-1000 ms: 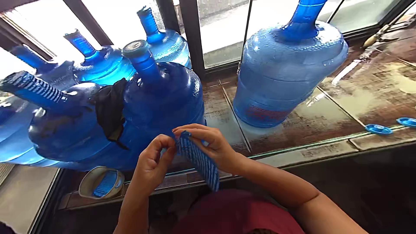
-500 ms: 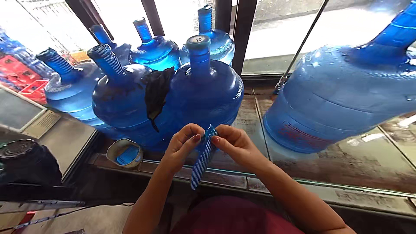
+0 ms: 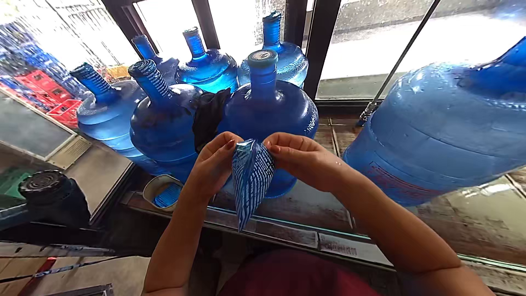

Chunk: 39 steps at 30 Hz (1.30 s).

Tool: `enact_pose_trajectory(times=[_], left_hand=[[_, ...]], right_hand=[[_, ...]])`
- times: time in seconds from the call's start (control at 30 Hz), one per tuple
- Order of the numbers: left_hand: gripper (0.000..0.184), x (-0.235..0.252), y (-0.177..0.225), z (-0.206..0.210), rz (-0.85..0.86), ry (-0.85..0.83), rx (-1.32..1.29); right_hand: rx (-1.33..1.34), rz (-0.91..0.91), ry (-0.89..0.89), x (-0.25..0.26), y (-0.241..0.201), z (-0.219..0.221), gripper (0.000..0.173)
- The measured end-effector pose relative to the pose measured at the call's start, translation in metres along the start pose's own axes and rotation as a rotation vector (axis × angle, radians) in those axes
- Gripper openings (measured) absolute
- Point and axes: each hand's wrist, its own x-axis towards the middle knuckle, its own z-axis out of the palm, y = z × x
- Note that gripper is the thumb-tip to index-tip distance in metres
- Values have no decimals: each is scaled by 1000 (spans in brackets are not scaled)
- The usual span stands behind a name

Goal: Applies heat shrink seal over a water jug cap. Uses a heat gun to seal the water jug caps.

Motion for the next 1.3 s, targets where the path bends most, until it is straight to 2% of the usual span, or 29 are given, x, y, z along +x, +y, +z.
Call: enact_pose_trajectory(times=[0.1, 0.2, 0.27, 0.3, 0.37, 0.43, 0.5, 0.57, 0.63, 0.7, 0.8, 0.87, 0.93, 1.0, 1.07, 1.17, 1.23, 1.3], left_hand=[[17, 20, 9, -4, 78, 24, 238], [15, 51, 9, -20, 316, -12, 495], [12, 70, 35, -1, 155, 160, 710], [12, 83, 41, 1, 127, 189, 772], [16, 111, 47, -1, 142, 204, 862], [19, 138, 55, 0, 75, 218, 926], [21, 164, 60, 0, -41, 233, 993], [23, 187, 63, 1, -207, 260, 1048], [27, 203, 65, 1, -394, 295, 1000], [26, 208, 61, -10, -487, 300, 866], [27, 194, 48, -28, -508, 204, 601], [25, 180, 39, -28, -523, 200, 571], [23, 170, 36, -23, -504, 268, 641], [28, 160, 35, -20, -430, 334, 753], [40, 151, 35, -16, -296, 367, 856], [50, 138, 30, -8, -5, 285, 928], [51, 131, 27, 5, 73, 233, 954], [53, 127, 22, 15, 85, 226, 957]], right_hand=[[-72, -61, 59, 13, -15, -3, 21], [-348, -206, 182, 29, -34, -20, 16], [-521, -237, 279, 43, -49, -30, 14], [-565, -232, 312, 50, -56, -35, 14], [-588, -216, 354, 65, -68, -45, 15], [-602, -209, 405, 80, -76, -57, 14], [-647, -177, 455, 96, -82, -69, 16], [-677, -65, 477, 110, -88, -77, 20], [-643, 111, 459, 124, -93, -83, 23], [-644, 232, 403, 132, -95, -91, 20], [-752, 253, 327, 129, -93, -93, 23], [-816, 191, 294, 123, -88, -95, 25], [-850, 108, 288, 119, -81, -98, 24], [-887, 51, 280, 114, -79, -101, 25], [-865, 13, 182, 108, -85, -102, 46], [-761, -51, 64, 103, -88, -91, 81], [-838, -96, 108, 108, -81, -79, 95], [-999, -222, 205, 117, -62, -74, 95]])
